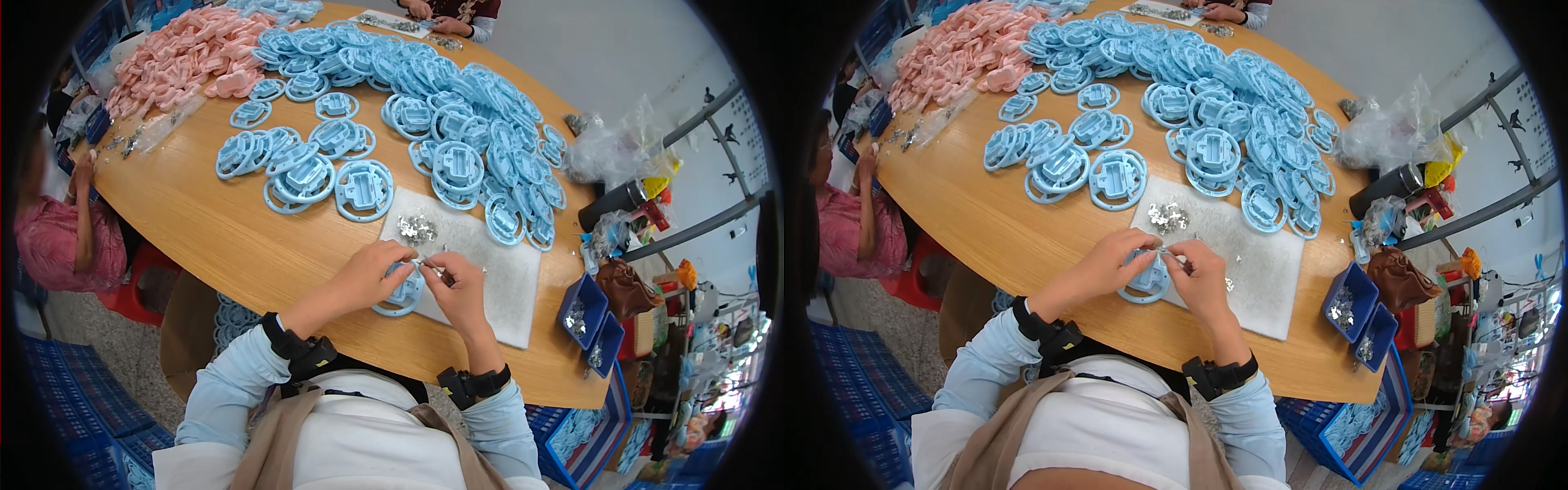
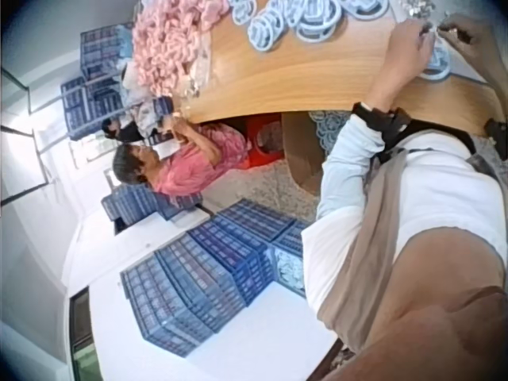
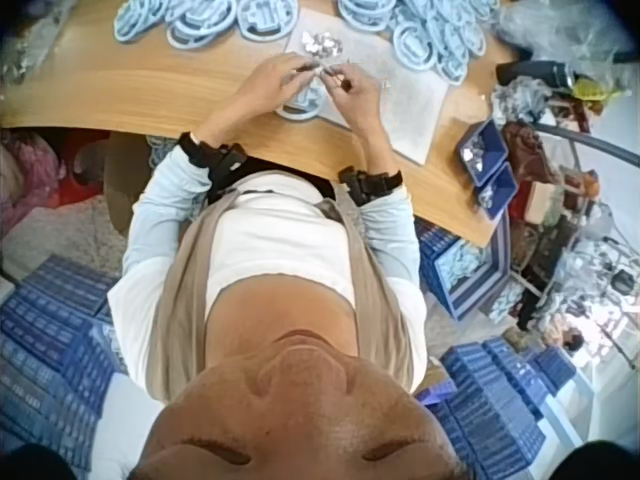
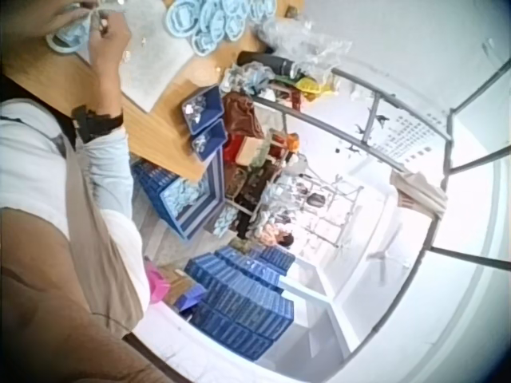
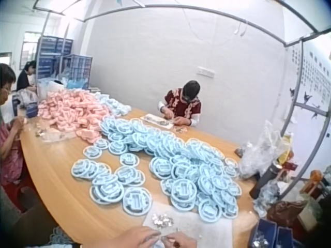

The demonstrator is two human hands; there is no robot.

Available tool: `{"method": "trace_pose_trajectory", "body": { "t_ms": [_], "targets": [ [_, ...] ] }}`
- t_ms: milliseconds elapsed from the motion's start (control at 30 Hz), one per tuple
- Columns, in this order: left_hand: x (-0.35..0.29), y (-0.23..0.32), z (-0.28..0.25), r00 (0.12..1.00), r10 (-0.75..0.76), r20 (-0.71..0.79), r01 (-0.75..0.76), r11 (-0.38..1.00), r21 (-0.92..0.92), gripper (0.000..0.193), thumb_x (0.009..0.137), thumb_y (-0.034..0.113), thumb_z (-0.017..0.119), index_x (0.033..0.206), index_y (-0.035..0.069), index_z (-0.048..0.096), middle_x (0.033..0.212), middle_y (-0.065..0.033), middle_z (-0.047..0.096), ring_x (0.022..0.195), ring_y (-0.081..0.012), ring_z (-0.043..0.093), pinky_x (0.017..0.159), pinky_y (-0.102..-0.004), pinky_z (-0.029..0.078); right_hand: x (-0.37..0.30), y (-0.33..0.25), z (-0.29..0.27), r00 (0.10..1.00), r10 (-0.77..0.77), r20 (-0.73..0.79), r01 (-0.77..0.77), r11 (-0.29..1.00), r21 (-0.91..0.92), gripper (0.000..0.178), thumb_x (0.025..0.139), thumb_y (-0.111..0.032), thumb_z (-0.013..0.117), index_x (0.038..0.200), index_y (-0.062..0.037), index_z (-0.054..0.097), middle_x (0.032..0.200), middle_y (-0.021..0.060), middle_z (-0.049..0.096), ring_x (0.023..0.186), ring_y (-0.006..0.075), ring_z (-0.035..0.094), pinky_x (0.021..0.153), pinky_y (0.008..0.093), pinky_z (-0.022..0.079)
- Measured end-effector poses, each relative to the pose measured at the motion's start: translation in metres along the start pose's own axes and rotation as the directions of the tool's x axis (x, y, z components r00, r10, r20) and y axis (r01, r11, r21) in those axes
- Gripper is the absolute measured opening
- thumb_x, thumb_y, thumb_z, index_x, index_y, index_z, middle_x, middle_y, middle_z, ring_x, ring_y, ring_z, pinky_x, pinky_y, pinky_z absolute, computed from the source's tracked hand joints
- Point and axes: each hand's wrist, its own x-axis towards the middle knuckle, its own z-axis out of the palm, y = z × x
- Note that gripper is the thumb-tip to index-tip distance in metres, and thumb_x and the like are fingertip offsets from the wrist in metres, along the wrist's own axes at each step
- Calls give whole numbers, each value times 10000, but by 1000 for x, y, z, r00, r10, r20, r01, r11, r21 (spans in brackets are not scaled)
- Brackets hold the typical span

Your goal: Assembling small metal components into blue plastic circular frames at a factory workbench.

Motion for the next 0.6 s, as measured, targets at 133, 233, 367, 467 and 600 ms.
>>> {"method": "trace_pose_trajectory", "body": {
  "t_ms": [133,233,367,467,600],
  "targets": [
    [5,4,-8,958,-271,95,287,918,-274,142,862,129,556,917,12,615,768,-136,624,693,-309,590,642,-379,464,2,0,13,991,-132,12,132,990,44,146,756,-1,679,899,-15,658,848,73,642,580,120,564,504,240,437],
    [5,1,-14,949,-290,125,312,921,-235,124,869,123,551,875,13,607,742,-137,624,647,-303,585,607,-368,456,4,-3,17,993,-118,20,117,990,75,132,752,-21,690,880,-9,660,833,54,633,551,91,522,483,229,407],
    [3,-1,-14,986,-164,-24,163,986,-29,97,854,110,571,859,17,600,758,-135,612,680,-294,584,616,-364,452,8,6,18,999,41,29,-45,986,161,112,749,-47,699,847,-5,666,807,27,612,511,59,437,460,212,348],
    [2,-7,-9,995,-41,-95,48,997,65,74,837,97,592,863,28,604,774,-127,602,711,-282,582,630,-358,452,10,7,17,997,49,61,-59,982,181,105,746,-59,699,829,-3,665,793,16,598,499,53,402,457,212,329],
    [1,-11,-4,993,49,-105,-36,992,124,72,803,76,600,862,35,611,826,-126,593,784,-310,570,678,-399,456,9,12,16,997,9,73,-14,997,78,111,731,-66,693,813,-2,654,786,19,576,512,77,427,471,227,351]
  ]
}}
